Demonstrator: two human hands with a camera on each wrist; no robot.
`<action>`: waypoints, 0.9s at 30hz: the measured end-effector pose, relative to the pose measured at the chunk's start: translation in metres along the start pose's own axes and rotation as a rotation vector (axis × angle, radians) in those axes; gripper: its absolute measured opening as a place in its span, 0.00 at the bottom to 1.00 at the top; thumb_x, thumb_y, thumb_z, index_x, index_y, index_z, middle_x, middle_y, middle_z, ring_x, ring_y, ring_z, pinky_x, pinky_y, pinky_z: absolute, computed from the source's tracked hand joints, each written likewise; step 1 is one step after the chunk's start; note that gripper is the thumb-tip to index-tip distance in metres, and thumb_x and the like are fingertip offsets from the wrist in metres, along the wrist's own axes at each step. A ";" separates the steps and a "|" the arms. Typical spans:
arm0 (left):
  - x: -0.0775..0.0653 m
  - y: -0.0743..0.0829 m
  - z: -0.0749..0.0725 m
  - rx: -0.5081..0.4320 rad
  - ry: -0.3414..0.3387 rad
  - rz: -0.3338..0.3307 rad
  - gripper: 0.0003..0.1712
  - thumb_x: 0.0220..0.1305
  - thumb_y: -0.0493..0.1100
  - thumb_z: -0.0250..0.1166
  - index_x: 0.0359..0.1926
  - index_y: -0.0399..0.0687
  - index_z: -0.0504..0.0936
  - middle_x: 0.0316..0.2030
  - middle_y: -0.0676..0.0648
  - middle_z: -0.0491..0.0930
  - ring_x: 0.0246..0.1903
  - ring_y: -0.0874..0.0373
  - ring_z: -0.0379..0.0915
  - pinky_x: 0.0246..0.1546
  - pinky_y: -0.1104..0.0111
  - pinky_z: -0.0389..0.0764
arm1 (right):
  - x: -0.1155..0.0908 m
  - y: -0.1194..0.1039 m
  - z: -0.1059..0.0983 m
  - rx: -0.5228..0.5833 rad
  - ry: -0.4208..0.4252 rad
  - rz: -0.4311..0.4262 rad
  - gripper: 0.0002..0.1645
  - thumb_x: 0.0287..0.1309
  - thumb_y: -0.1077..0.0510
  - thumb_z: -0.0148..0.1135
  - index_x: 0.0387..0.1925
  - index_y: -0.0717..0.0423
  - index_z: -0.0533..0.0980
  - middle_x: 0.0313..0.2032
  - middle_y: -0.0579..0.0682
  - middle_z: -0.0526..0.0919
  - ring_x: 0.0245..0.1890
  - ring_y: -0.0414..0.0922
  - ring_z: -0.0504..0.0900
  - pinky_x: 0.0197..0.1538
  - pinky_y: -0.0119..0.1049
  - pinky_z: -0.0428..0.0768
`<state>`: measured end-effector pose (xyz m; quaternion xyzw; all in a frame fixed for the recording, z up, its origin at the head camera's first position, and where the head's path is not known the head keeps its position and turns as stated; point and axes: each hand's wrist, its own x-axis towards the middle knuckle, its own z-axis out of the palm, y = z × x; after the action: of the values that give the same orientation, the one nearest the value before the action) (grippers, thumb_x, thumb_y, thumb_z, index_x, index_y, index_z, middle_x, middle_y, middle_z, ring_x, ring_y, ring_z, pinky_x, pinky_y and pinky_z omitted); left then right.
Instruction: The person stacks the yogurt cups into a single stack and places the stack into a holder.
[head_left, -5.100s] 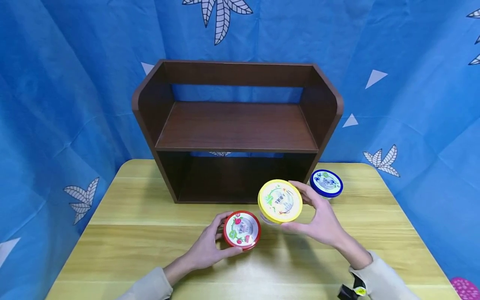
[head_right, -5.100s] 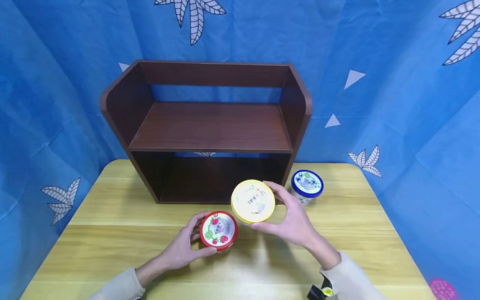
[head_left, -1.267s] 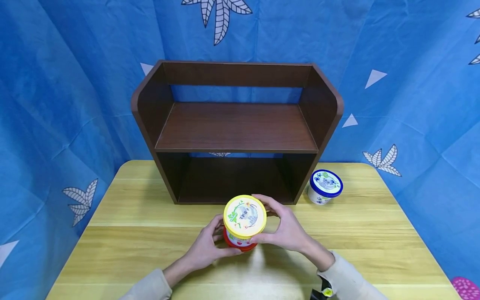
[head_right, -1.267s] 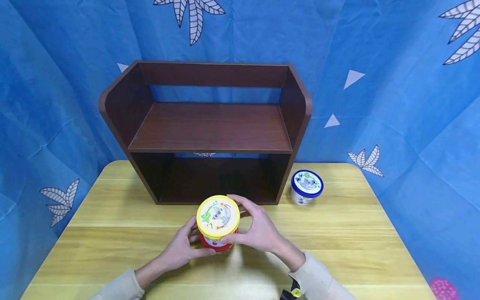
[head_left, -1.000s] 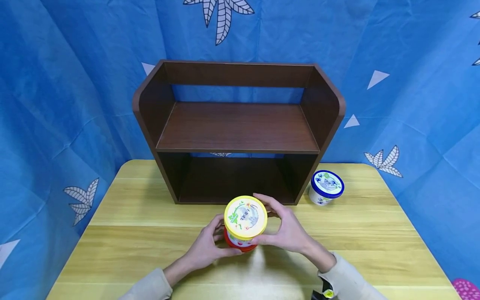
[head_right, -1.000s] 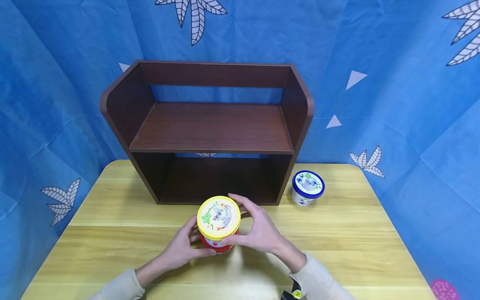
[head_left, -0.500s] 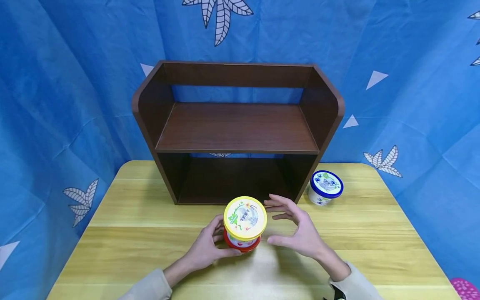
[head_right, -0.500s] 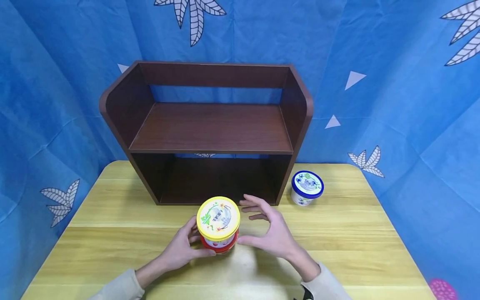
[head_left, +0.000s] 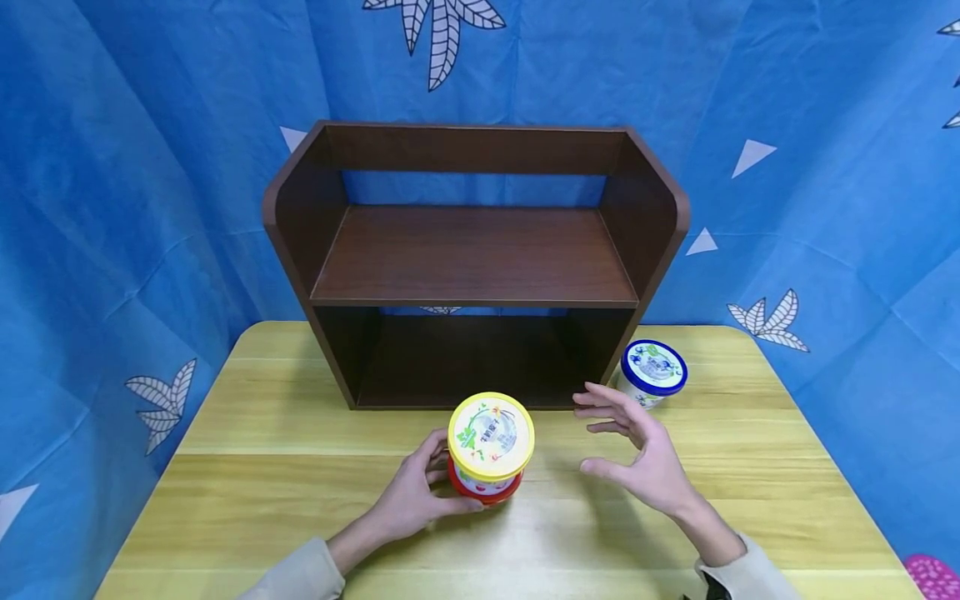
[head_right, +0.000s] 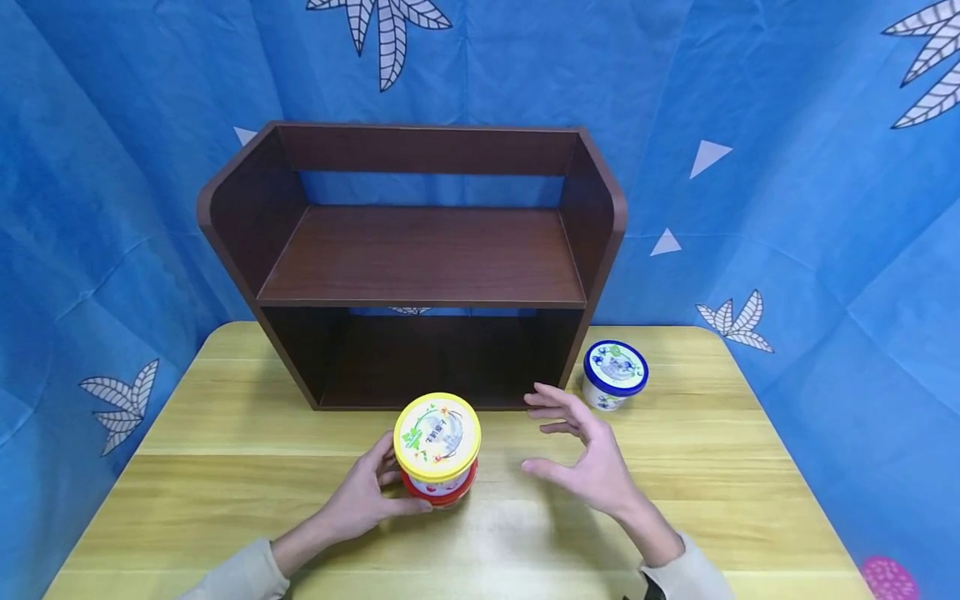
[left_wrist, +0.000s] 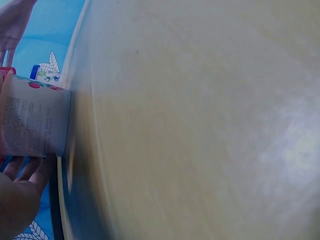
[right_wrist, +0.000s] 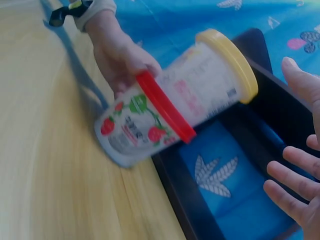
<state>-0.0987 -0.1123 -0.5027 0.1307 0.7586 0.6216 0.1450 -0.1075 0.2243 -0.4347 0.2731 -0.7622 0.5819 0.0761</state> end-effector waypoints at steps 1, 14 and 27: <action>0.000 0.000 0.000 0.002 0.000 0.000 0.52 0.50 0.45 0.86 0.72 0.51 0.67 0.67 0.43 0.79 0.64 0.44 0.78 0.64 0.65 0.85 | 0.000 0.001 -0.003 -0.004 0.007 0.000 0.53 0.43 0.80 0.74 0.73 0.71 0.65 0.66 0.48 0.83 0.61 0.38 0.85 0.59 0.30 0.86; 0.000 0.001 -0.002 0.027 -0.014 0.005 0.52 0.51 0.46 0.85 0.73 0.49 0.67 0.66 0.42 0.78 0.64 0.44 0.78 0.63 0.64 0.85 | -0.010 0.017 -0.044 0.056 0.097 -0.036 0.49 0.47 0.85 0.67 0.73 0.75 0.63 0.64 0.47 0.85 0.59 0.37 0.86 0.60 0.26 0.84; 0.000 0.000 -0.002 0.011 -0.014 -0.002 0.52 0.51 0.46 0.86 0.73 0.51 0.67 0.67 0.43 0.78 0.65 0.43 0.78 0.65 0.61 0.85 | -0.016 0.026 -0.078 0.021 0.204 -0.042 0.43 0.54 0.86 0.61 0.72 0.75 0.64 0.63 0.42 0.85 0.57 0.34 0.87 0.58 0.21 0.83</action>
<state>-0.0993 -0.1141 -0.5026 0.1352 0.7611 0.6163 0.1504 -0.1231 0.3061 -0.4395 0.2292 -0.7384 0.6130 0.1627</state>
